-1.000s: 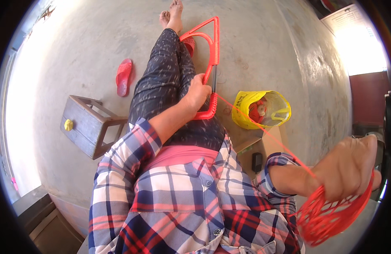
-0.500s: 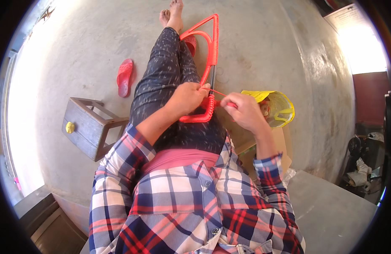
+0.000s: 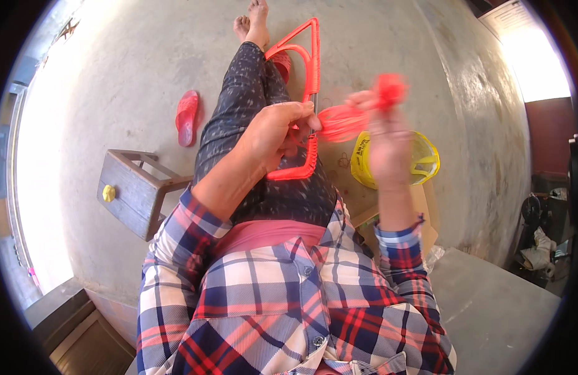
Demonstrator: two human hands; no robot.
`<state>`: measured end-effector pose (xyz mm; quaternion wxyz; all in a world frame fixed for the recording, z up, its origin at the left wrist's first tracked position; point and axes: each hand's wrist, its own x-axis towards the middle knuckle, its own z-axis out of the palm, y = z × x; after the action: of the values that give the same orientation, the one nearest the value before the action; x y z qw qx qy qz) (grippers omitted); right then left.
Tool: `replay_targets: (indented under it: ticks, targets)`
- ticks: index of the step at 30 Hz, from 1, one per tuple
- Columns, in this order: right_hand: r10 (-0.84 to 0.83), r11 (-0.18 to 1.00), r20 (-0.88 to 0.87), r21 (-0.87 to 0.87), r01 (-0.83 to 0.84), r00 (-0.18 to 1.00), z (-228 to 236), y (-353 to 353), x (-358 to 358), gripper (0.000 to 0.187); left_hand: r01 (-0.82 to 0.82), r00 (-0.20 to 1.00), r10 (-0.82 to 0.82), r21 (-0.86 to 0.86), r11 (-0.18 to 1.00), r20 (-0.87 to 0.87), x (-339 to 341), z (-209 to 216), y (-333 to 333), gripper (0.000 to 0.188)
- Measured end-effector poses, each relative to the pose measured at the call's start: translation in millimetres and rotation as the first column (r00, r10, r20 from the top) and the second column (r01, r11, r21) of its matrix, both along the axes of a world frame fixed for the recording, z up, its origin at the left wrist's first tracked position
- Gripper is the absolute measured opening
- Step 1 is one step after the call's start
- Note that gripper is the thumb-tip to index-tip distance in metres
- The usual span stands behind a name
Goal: Wrap red plastic cord around a chair frame.
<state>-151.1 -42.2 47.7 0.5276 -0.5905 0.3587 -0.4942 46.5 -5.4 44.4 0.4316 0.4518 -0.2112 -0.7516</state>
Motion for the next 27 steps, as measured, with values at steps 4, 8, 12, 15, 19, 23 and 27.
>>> replay_targets:
  ticks: [4, 8, 12, 15, 19, 23, 27]
  targets:
    - [0.199, 0.942, 0.685, 0.065, -0.330, 0.701, 54, -7, -64, 0.025, -0.099, 0.980, 0.084, 0.075, 0.992, 0.180, -10, -35, -1, 0.024]
    - [0.330, 0.922, 0.601, -0.041, -0.385, 0.728, 109, 29, -108, 0.023, -0.075, 0.994, 0.058, 0.193, 0.978, 0.095, -16, -45, -6, 0.025]
    - [0.428, 0.902, 0.388, -0.124, -0.414, 0.816, 115, 59, -134, 0.025, 0.086, 0.996, -0.077, 0.209, 0.974, -0.050, -8, -64, -6, 0.017]
    - [0.039, 0.991, 0.508, 0.093, -0.100, 0.861, 65, 31, -198, 0.029, -0.041, 0.995, 0.024, 0.172, 0.984, 0.098, -17, -59, 1, 0.012]
    - [-0.205, 0.801, 0.653, 0.539, -0.259, 0.729, -15, 36, -129, 0.033, 0.121, 0.600, 0.367, -0.534, 0.837, 0.711, -24, -59, 20, 0.015]
    - [0.180, 0.598, 0.450, 0.656, -0.461, 0.875, -54, 75, -47, 0.050, 0.539, 0.568, 0.462, -0.732, 0.416, 0.681, -37, -18, 39, 0.023]
    - [0.475, 0.567, 0.617, 0.331, -0.754, 0.628, -59, 61, -14, 0.058, 0.049, 0.986, -0.088, -0.261, 0.964, -0.139, -24, 13, 45, 0.022]
